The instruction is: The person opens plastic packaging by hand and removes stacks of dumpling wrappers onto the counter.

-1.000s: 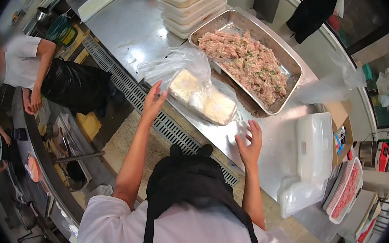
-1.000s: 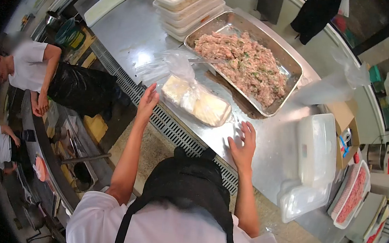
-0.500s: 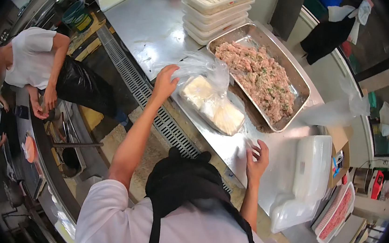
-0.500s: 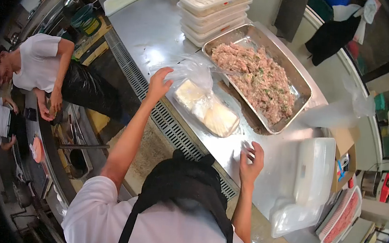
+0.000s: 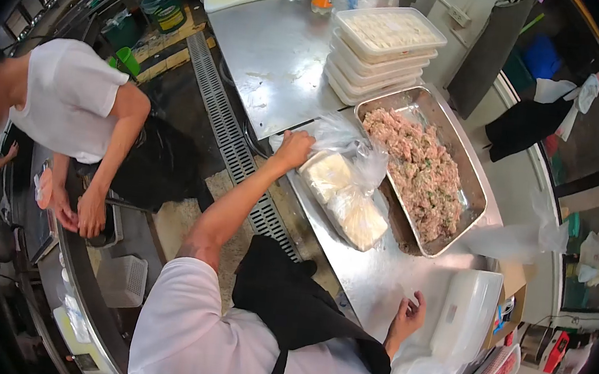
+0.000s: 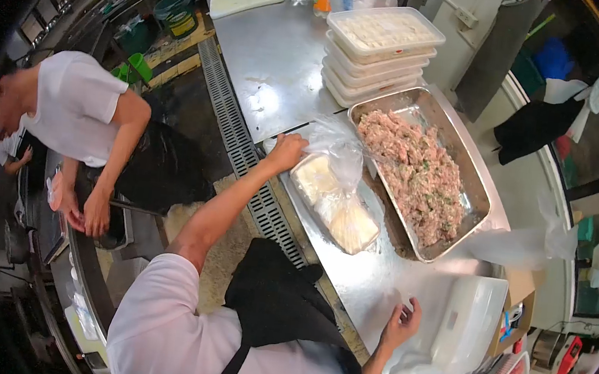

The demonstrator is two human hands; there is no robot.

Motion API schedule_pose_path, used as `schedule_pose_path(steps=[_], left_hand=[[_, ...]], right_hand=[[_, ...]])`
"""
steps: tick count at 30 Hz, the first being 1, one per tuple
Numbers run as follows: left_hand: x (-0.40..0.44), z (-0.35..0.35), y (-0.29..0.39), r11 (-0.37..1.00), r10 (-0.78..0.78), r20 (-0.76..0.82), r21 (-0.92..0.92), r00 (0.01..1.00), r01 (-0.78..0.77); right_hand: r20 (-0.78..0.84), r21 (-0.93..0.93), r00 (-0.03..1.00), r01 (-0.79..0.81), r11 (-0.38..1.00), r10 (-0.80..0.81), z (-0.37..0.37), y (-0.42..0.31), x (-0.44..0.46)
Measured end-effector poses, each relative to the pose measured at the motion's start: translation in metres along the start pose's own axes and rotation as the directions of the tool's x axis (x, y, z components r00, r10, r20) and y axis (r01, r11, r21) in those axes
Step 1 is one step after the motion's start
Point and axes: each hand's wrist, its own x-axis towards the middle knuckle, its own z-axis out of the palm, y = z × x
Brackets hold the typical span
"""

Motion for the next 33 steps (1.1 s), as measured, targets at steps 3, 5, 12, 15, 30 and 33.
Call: schedule_pose_path(steps=[3, 5, 12, 15, 30, 33], left_hand=[[0.0, -0.014, 0.004, 0.999, -0.021, 0.065, -0.027, 0.998, 0.023], [0.003, -0.032, 0.011, 0.999, 0.011, 0.028, -0.036, 1.0, -0.01], [0.033, -0.026, -0.017, 0.999, 0.041, 0.295, -0.026, 0.955, -0.035], [0.048, -0.039, -0.012, 0.997, 0.049, 0.344, -0.071, 0.938, -0.026], [0.112, 0.013, 0.014, 0.938, 0.338, 0.115, 0.038, 0.934, -0.345], [0.121, 0.011, 0.023, 0.962, 0.244, 0.337, 0.036, 0.909, -0.271]], right_hand=[[-0.016, -0.055, 1.0, -0.011, 0.998, 0.01, -0.008, -0.001, 0.005], [-0.059, -0.089, 0.998, 0.012, 0.996, -0.017, -0.005, -0.009, 0.01], [-0.21, -0.174, 0.976, 0.012, 0.985, -0.049, 0.046, -0.068, 0.013], [-0.255, 0.03, 0.967, -0.014, 0.999, 0.021, 0.078, -0.093, 0.016], [0.348, 0.896, 0.716, -0.445, 0.012, 0.605, 0.152, -0.089, 0.133], [0.33, 0.91, 0.724, -0.415, 0.001, 0.605, 0.161, -0.077, 0.138]])
